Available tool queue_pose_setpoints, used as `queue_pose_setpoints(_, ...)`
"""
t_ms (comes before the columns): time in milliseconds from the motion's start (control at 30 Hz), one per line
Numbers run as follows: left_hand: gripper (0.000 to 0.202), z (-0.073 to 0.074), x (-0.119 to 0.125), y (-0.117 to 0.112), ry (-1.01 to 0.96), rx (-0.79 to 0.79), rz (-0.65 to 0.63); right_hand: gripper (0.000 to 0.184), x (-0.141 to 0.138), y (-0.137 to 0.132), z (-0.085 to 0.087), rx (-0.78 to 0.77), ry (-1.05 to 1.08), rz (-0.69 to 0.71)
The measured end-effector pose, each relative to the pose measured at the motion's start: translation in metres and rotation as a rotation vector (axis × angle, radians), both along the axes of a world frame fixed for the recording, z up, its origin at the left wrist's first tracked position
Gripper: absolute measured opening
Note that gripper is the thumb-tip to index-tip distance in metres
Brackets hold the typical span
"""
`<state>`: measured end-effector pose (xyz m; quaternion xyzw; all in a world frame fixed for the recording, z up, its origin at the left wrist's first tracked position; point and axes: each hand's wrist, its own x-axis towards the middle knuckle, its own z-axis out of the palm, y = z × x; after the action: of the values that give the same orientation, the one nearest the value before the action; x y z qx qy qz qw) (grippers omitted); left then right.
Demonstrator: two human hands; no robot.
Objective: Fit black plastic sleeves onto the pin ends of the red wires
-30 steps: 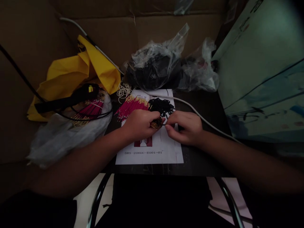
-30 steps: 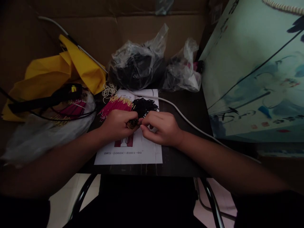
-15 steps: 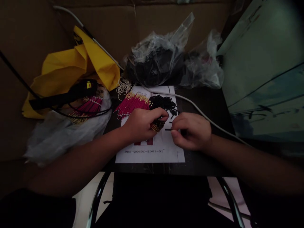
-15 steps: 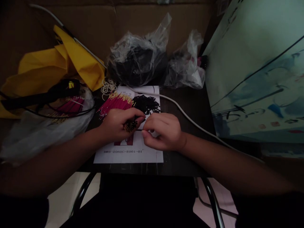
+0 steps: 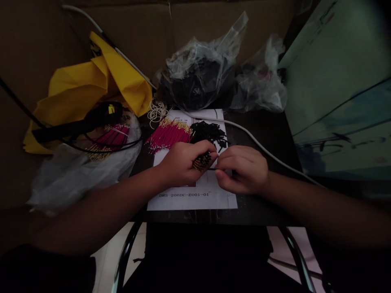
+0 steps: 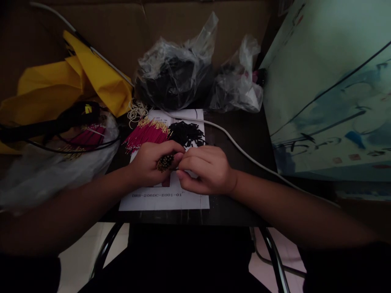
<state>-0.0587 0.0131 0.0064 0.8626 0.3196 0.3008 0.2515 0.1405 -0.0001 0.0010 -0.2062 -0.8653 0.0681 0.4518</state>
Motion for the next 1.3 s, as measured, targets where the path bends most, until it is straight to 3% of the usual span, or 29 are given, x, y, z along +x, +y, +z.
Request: queue_pose_setpoints(1300, 0.019, -0.0003, -0.001, 0.0036, 0.156, 0.04, -0.025, 0.01, 0.0021, 0.0007, -0.0079, 0.004, -0.001, 0.015)
